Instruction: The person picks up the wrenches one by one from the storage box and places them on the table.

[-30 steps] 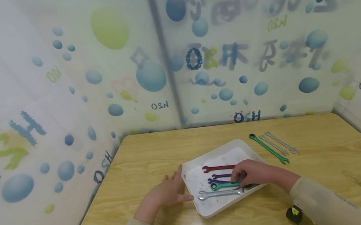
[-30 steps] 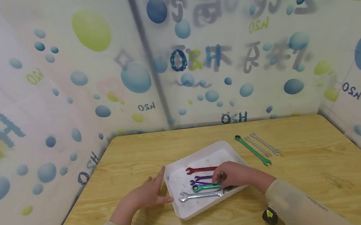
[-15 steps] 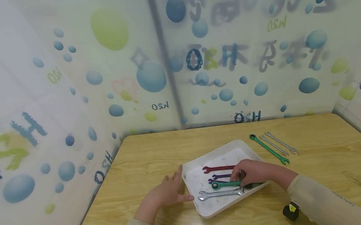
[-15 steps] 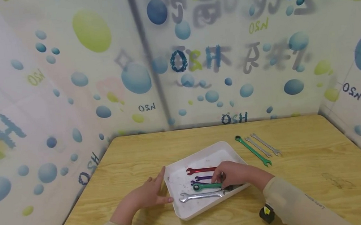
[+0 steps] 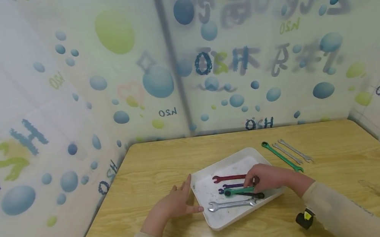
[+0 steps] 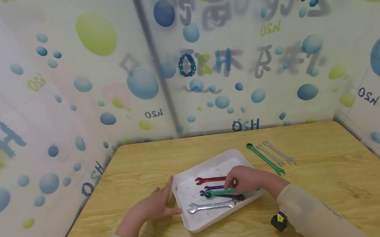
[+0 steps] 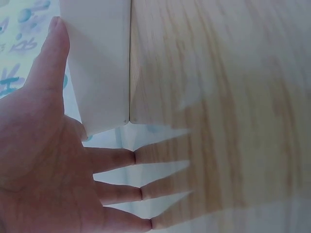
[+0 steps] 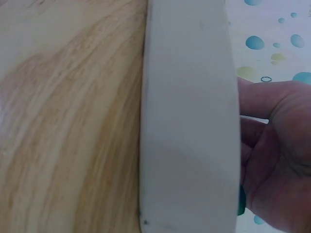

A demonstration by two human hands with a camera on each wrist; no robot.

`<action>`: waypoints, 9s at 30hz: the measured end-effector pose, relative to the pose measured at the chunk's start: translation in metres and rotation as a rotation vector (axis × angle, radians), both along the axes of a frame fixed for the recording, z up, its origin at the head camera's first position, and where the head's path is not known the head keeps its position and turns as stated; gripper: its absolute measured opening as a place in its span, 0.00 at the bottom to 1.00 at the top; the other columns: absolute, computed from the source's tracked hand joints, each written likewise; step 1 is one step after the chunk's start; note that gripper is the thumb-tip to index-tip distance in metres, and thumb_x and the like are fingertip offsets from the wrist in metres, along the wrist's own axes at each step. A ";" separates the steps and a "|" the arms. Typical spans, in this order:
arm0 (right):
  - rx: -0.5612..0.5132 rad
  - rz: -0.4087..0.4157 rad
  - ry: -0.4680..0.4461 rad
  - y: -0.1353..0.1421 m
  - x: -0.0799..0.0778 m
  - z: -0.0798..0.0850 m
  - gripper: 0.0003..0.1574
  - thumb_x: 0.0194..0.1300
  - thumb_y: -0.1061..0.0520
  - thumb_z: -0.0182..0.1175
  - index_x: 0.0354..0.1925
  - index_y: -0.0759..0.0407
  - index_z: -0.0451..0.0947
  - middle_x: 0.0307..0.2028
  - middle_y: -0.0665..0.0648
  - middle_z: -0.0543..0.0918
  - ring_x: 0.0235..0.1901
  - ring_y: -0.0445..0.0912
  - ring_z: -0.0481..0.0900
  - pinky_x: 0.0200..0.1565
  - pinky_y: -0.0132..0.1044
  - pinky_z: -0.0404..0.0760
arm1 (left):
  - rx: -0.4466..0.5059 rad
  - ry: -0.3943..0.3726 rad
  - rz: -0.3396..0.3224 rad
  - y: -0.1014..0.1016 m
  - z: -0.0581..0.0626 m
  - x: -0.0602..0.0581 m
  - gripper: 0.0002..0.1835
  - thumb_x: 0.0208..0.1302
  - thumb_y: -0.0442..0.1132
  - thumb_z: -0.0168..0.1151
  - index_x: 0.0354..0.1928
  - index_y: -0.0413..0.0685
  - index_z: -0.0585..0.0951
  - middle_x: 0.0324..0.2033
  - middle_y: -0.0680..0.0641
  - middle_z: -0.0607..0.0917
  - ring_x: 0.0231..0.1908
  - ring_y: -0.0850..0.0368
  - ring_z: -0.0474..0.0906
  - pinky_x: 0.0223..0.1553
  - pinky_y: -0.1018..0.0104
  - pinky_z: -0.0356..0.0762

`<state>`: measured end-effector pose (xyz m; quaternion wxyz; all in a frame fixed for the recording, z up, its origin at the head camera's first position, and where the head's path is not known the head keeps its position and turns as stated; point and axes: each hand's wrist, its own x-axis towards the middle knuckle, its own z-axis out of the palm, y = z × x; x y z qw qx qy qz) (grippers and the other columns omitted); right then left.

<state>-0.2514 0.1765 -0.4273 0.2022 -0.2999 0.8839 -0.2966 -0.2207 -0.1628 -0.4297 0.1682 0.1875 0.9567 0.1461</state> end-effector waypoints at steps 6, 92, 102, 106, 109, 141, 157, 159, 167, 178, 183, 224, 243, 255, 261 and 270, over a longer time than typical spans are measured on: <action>-0.024 -0.003 0.004 0.006 -0.001 0.006 0.18 0.58 0.71 0.65 0.37 0.48 0.86 0.34 0.43 0.81 0.32 0.43 0.76 0.32 0.35 0.79 | 0.007 0.012 -0.009 -0.001 0.001 0.002 0.63 0.54 0.69 0.63 0.77 0.42 0.41 0.71 0.32 0.58 0.65 0.20 0.52 0.60 0.31 0.61; -0.085 -0.636 0.170 0.189 -0.031 -0.013 0.24 0.70 0.63 0.54 0.58 0.78 0.71 0.54 0.81 0.71 0.53 0.73 0.70 0.49 0.62 0.75 | 0.022 0.020 -0.013 -0.001 -0.002 0.003 0.63 0.53 0.69 0.64 0.77 0.41 0.42 0.70 0.31 0.59 0.65 0.20 0.52 0.60 0.31 0.60; -0.046 -0.760 0.070 0.188 -0.046 -0.020 0.25 0.67 0.64 0.53 0.58 0.78 0.70 0.55 0.82 0.69 0.51 0.71 0.70 0.48 0.59 0.75 | 0.011 0.032 -0.008 -0.002 -0.003 0.002 0.63 0.53 0.69 0.63 0.77 0.42 0.42 0.70 0.31 0.59 0.65 0.21 0.53 0.60 0.32 0.61; -0.023 -0.757 0.083 0.188 -0.050 -0.023 0.24 0.65 0.65 0.55 0.56 0.79 0.72 0.53 0.82 0.70 0.50 0.71 0.70 0.48 0.59 0.75 | 0.011 0.036 -0.013 -0.002 -0.004 0.002 0.63 0.53 0.69 0.63 0.77 0.41 0.42 0.70 0.31 0.60 0.65 0.20 0.53 0.60 0.32 0.61; -0.006 -0.765 0.082 0.188 -0.052 -0.025 0.24 0.64 0.66 0.55 0.56 0.79 0.72 0.52 0.82 0.70 0.50 0.71 0.70 0.49 0.60 0.74 | 0.013 0.036 -0.014 -0.002 -0.005 0.001 0.63 0.53 0.70 0.63 0.77 0.41 0.42 0.70 0.31 0.60 0.65 0.20 0.53 0.60 0.32 0.60; 0.048 -0.700 0.193 0.192 -0.061 -0.031 0.22 0.66 0.62 0.55 0.53 0.79 0.74 0.50 0.81 0.74 0.50 0.73 0.71 0.50 0.63 0.73 | 0.017 0.017 -0.008 -0.003 -0.004 0.000 0.63 0.53 0.70 0.63 0.77 0.42 0.41 0.70 0.31 0.59 0.65 0.20 0.52 0.61 0.32 0.60; -0.093 -0.649 0.197 0.185 -0.042 -0.019 0.25 0.74 0.56 0.51 0.58 0.76 0.72 0.58 0.81 0.69 0.54 0.73 0.69 0.50 0.63 0.73 | 0.028 0.024 -0.001 -0.002 -0.005 0.001 0.64 0.52 0.70 0.63 0.77 0.42 0.41 0.70 0.31 0.58 0.65 0.20 0.51 0.60 0.31 0.60; -0.102 -0.628 0.205 0.179 -0.039 -0.016 0.24 0.74 0.57 0.50 0.58 0.76 0.72 0.58 0.80 0.69 0.53 0.72 0.70 0.49 0.63 0.73 | 0.028 0.025 -0.001 -0.002 -0.005 0.001 0.64 0.52 0.70 0.64 0.77 0.42 0.41 0.70 0.31 0.58 0.65 0.20 0.51 0.60 0.31 0.60; -0.109 -0.604 0.240 0.156 -0.027 -0.005 0.25 0.73 0.54 0.55 0.57 0.74 0.74 0.52 0.76 0.76 0.50 0.68 0.74 0.47 0.60 0.76 | 0.026 0.024 -0.002 -0.003 -0.005 0.002 0.63 0.53 0.70 0.63 0.77 0.42 0.41 0.71 0.32 0.58 0.65 0.20 0.52 0.61 0.31 0.60; -0.180 -0.526 0.193 0.116 -0.009 0.008 0.23 0.71 0.56 0.58 0.56 0.72 0.75 0.49 0.68 0.80 0.49 0.62 0.78 0.46 0.52 0.80 | 0.024 0.023 0.002 -0.001 -0.004 0.002 0.63 0.53 0.68 0.64 0.77 0.42 0.41 0.71 0.31 0.58 0.65 0.20 0.51 0.61 0.31 0.59; -0.170 -0.451 0.184 0.101 -0.005 0.011 0.22 0.71 0.54 0.58 0.56 0.67 0.77 0.47 0.61 0.82 0.47 0.56 0.79 0.44 0.47 0.81 | 0.026 0.024 -0.004 -0.002 -0.004 0.001 0.63 0.54 0.69 0.64 0.77 0.42 0.40 0.71 0.31 0.57 0.65 0.20 0.51 0.61 0.31 0.59; -0.217 -0.036 -0.059 -0.034 0.024 -0.014 0.12 0.65 0.57 0.65 0.48 0.52 0.84 0.37 0.45 0.80 0.38 0.42 0.76 0.42 0.34 0.78 | 0.029 0.037 0.009 0.000 -0.002 0.005 0.63 0.54 0.68 0.64 0.77 0.42 0.41 0.70 0.32 0.59 0.65 0.19 0.52 0.60 0.30 0.59; 0.047 0.055 0.103 -0.059 0.023 -0.022 0.17 0.55 0.61 0.71 0.43 0.44 0.86 0.29 0.37 0.76 0.29 0.34 0.72 0.33 0.29 0.75 | 0.019 0.039 0.006 -0.001 -0.005 0.004 0.63 0.54 0.69 0.63 0.77 0.42 0.41 0.71 0.33 0.59 0.65 0.20 0.52 0.60 0.29 0.59; 0.147 0.114 0.142 -0.065 0.022 -0.019 0.17 0.56 0.60 0.71 0.43 0.42 0.85 0.28 0.36 0.76 0.28 0.34 0.72 0.34 0.29 0.75 | 0.016 0.042 0.007 0.000 -0.004 0.004 0.63 0.54 0.69 0.63 0.77 0.42 0.41 0.71 0.33 0.59 0.65 0.20 0.52 0.59 0.29 0.59; 0.201 0.122 0.133 -0.069 0.024 -0.014 0.17 0.57 0.61 0.70 0.43 0.41 0.84 0.29 0.37 0.76 0.29 0.35 0.72 0.36 0.30 0.76 | 0.021 0.035 0.007 -0.001 -0.006 0.003 0.63 0.54 0.70 0.63 0.77 0.43 0.41 0.71 0.33 0.59 0.65 0.20 0.52 0.59 0.29 0.59; 0.214 0.146 0.125 -0.072 0.026 -0.009 0.17 0.57 0.63 0.69 0.39 0.41 0.81 0.28 0.38 0.76 0.29 0.35 0.72 0.37 0.31 0.76 | 0.016 0.043 0.017 0.000 -0.006 0.002 0.63 0.53 0.70 0.63 0.77 0.43 0.41 0.70 0.33 0.60 0.65 0.20 0.52 0.59 0.29 0.60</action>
